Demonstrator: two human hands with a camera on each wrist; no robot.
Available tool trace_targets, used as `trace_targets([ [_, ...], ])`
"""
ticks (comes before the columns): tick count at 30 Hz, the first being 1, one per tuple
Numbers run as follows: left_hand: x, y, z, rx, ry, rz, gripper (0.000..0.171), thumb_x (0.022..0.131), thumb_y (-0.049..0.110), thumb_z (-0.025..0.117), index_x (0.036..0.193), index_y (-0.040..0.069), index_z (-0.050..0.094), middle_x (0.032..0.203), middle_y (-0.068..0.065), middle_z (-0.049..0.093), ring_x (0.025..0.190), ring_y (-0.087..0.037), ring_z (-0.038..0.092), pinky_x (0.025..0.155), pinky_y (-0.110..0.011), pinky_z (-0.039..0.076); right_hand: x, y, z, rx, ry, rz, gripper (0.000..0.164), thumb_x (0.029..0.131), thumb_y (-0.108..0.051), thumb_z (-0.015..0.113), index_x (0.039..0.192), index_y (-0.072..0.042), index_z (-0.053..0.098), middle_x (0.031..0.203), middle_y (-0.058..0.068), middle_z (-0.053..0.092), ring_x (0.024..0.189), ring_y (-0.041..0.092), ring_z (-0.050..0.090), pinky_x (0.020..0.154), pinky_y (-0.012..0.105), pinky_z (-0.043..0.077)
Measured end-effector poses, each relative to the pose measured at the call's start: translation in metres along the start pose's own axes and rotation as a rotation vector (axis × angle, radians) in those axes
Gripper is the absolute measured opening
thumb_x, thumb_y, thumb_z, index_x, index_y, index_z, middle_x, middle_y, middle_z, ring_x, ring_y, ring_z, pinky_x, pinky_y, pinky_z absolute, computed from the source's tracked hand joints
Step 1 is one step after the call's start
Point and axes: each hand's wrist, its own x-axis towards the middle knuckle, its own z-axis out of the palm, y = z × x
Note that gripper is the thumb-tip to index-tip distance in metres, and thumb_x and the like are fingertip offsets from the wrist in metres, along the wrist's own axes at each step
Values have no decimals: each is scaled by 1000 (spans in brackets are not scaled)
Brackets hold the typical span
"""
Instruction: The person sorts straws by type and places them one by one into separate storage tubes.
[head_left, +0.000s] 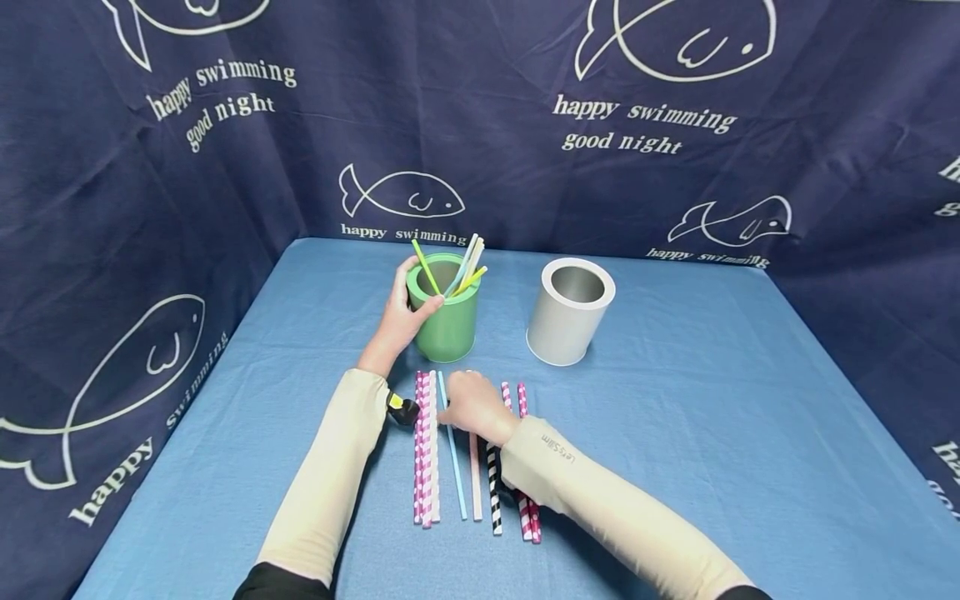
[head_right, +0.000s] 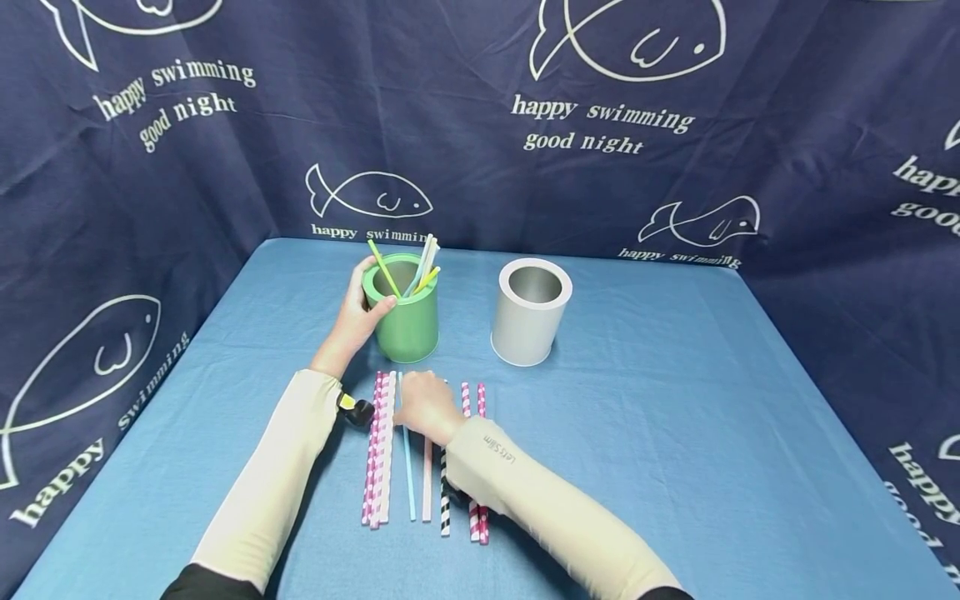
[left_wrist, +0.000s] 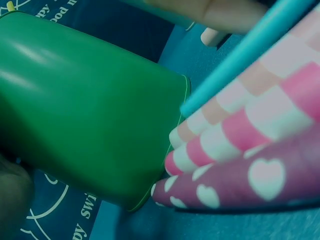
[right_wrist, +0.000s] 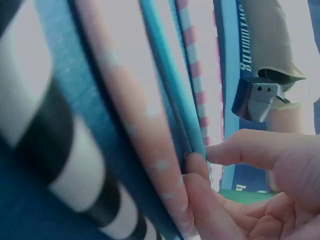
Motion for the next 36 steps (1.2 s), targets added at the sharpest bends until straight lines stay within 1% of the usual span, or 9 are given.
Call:
trace_targets([
  [4, 1, -1, 0, 9, -8, -9, 78, 85, 18, 65, 151, 12, 23, 141, -22, 42, 126, -34, 44, 113, -47, 32, -1, 5, -5, 197, -33, 68, 28, 79, -10, 75, 59, -10, 55, 55, 5, 64, 43, 13, 56, 47, 22, 50],
  [7, 1, 0, 0, 17, -11, -10, 78, 85, 19, 65, 151, 12, 23, 141, -22, 43, 127, -35, 44, 113, -47, 33, -3, 9, -8, 361, -46, 114, 18, 80, -5, 69, 67, -7, 57, 59, 7, 66, 44, 13, 59, 47, 25, 55],
  [12, 1, 0, 0, 34, 3, 3, 80, 84, 20, 65, 151, 11, 23, 142, -23, 42, 127, -35, 44, 114, -48, 32, -4, 17, -11, 699, -76, 147, 3, 82, 3, 57, 84, 2, 56, 70, 7, 62, 58, 13, 61, 61, 31, 61],
  [15, 1, 0, 0, 36, 6, 5, 80, 85, 20, 65, 151, 10, 22, 142, -23, 42, 126, -35, 44, 113, -48, 33, -7, 20, -13, 844, -80, 131, 10, 85, 4, 53, 95, 6, 54, 83, 17, 67, 73, 21, 69, 73, 37, 61],
  [18, 1, -1, 0, 28, 3, 6, 79, 85, 19, 65, 151, 10, 22, 142, -23, 42, 125, -35, 45, 112, -47, 33, -10, 22, -13, 928, -75, 80, 16, 89, 5, 49, 103, 10, 52, 102, 29, 69, 94, 32, 71, 84, 40, 59],
  [20, 1, 0, 0, 23, 1, 7, 78, 85, 19, 64, 151, 10, 23, 141, -23, 43, 125, -34, 45, 111, -46, 34, -14, 22, -13, 960, -70, 42, 18, 91, 4, 47, 108, 11, 51, 111, 31, 67, 104, 36, 68, 88, 41, 57],
  [22, -2, 10, -1, 17, -9, -7, 77, 86, 15, 63, 151, 8, 23, 142, -24, 42, 125, -35, 44, 112, -46, 34, -17, 21, -14, 996, -67, 14, 20, 94, 4, 46, 112, 12, 50, 115, 31, 64, 108, 38, 66, 89, 41, 56],
  [28, -11, 37, -1, 11, -32, -44, 74, 88, 7, 60, 151, 2, 20, 143, -28, 39, 127, -39, 42, 113, -46, 33, -25, 16, -22, 972, 14, -36, 31, 95, -1, 55, 124, 10, 54, 117, 26, 66, 103, 33, 69, 84, 38, 59],
  [36, 0, 3, -1, -8, -21, -25, 78, 87, 6, 62, 152, 6, 18, 143, -28, 40, 125, -38, 44, 111, -46, 35, -26, 10, -38, 786, 290, -189, 23, 91, -1, 62, 113, 6, 62, 103, 21, 73, 93, 30, 72, 79, 41, 60],
])
